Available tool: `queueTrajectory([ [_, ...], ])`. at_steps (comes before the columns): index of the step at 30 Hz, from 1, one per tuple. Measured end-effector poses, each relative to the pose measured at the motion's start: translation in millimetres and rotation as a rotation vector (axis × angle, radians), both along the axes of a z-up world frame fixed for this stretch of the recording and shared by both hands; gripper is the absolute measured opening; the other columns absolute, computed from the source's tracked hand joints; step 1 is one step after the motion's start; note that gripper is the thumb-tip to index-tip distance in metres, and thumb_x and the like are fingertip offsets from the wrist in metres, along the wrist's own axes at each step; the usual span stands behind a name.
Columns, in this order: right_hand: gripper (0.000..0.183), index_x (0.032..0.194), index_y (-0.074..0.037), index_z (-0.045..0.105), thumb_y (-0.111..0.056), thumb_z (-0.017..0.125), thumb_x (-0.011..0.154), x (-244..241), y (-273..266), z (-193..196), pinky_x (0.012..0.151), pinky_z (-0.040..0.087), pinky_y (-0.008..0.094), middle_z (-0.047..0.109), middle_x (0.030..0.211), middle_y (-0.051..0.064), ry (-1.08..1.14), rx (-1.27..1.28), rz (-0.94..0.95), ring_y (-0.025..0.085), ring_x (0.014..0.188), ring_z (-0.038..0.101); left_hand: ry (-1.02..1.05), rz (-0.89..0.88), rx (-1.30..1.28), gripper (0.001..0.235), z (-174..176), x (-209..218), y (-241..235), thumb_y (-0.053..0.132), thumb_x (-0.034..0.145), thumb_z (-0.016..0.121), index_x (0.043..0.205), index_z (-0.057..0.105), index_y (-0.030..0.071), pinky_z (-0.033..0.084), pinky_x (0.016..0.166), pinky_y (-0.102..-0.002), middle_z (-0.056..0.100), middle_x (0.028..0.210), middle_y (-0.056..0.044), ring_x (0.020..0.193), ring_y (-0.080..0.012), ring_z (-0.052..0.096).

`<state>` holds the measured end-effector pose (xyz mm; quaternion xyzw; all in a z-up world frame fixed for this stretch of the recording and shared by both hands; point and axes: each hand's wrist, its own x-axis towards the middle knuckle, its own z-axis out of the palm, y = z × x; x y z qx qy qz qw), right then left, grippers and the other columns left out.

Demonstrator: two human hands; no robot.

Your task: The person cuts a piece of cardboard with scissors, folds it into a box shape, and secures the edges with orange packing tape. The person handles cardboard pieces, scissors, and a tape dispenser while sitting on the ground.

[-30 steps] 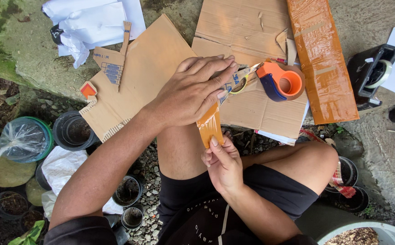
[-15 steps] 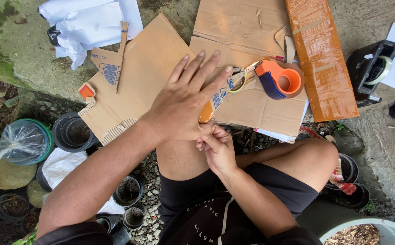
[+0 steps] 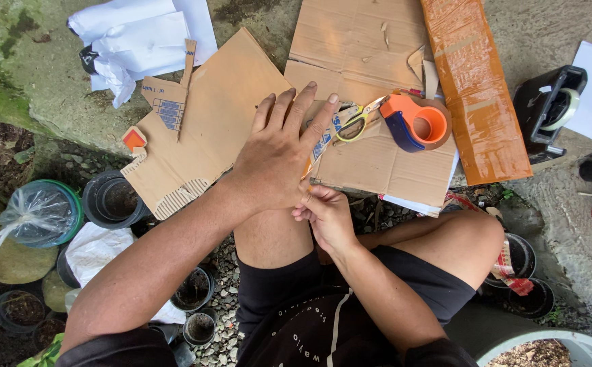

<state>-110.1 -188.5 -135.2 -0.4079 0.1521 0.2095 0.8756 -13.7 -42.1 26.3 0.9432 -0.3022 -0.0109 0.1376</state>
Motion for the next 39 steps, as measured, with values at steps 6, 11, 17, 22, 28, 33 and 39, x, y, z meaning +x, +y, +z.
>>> queueTrajectory([
  [6, 0.022, 0.083, -0.004, 0.06, -0.011, 0.072, 0.101, -7, 5, -13, 0.054, 0.047, 0.025, 0.06, 0.072, 0.003, 0.154, -0.268, -0.085, 0.011, 0.06, 0.058, -0.038, 0.018, 0.081, 0.125, 3, -2, 0, 0.03, 0.062, 0.087, 0.163, 0.016, 0.009, 0.018, 0.12, -0.059, 0.024, 0.159, -0.027, 0.144, -0.0464, 0.03],
  [11, 0.038, 0.13, 0.002, 0.048, -0.027, 0.063, 0.112, -21, -2, -8, 0.097, 0.043, 0.036, 0.048, 0.129, 0.017, -0.74, -0.71, -0.386, 0.023, 0.112, 0.049, -0.034, -0.017, 0.019, 0.104, -4, -3, 6, 0.062, 0.087, 0.064, 0.16, 0.02, 0.003, 0.016, 0.122, -0.058, 0.023, 0.159, -0.03, 0.145, -0.0465, 0.028],
  [17, 0.083, 0.16, 0.005, 0.016, -0.057, 0.046, 0.113, 25, -5, -9, 0.13, 0.009, 0.06, 0.007, 0.164, 0.033, -1.483, -1.219, -0.251, 0.046, 0.159, 0.007, 0.158, -0.016, -0.034, 0.092, -11, 6, 6, 0.071, 0.102, 0.017, 0.163, 0.015, 0.002, 0.008, 0.125, -0.054, 0.012, 0.169, -0.027, 0.155, -0.041, 0.015],
  [22, 0.08, 0.149, 0.001, 0.046, -0.063, 0.053, 0.102, 36, -5, -36, 0.126, 0.021, 0.062, 0.031, 0.162, 0.023, -1.516, -1.552, 0.19, 0.046, 0.156, 0.024, 0.188, 0.009, -0.056, 0.093, -9, 10, 12, 0.071, 0.1, 0.016, 0.164, 0.013, 0.003, 0.003, 0.125, -0.053, 0.009, 0.17, -0.025, 0.157, -0.038, 0.009],
  [28, 0.057, 0.137, -0.004, 0.058, -0.052, 0.06, 0.107, 5, -41, -20, 0.12, 0.032, 0.055, 0.048, 0.143, 0.023, -1.644, -1.297, -0.182, 0.042, 0.14, 0.039, 0.18, -0.003, -0.088, 0.091, -5, 6, 7, 0.07, 0.102, 0.017, 0.164, 0.014, 0.003, 0.004, 0.126, -0.052, 0.008, 0.17, -0.026, 0.158, -0.0371, 0.01],
  [33, 0.041, 0.124, -0.006, 0.064, -0.038, 0.076, 0.101, 47, -43, 30, 0.116, 0.04, 0.048, 0.061, 0.121, 0.015, -1.763, -1.213, -0.127, 0.034, 0.125, 0.054, 0.259, -0.034, -0.211, 0.088, -2, 5, 5, 0.064, 0.105, 0.014, 0.165, 0.008, 0.0, 0.002, 0.129, -0.052, 0.003, 0.171, -0.025, 0.16, -0.0357, 0.006],
  [39, 0.042, 0.123, -0.01, 0.069, -0.03, 0.088, 0.092, 59, -21, 58, 0.116, 0.039, 0.047, 0.067, 0.126, 0.006, -1.809, -1.316, -0.151, 0.027, 0.127, 0.057, 0.339, 0.024, -0.58, 0.079, -7, 23, 35, 0.053, 0.111, 0.017, 0.164, 0.0, -0.002, 0.014, 0.128, -0.05, 0.043, 0.159, -0.024, 0.154, -0.0363, 0.032],
])
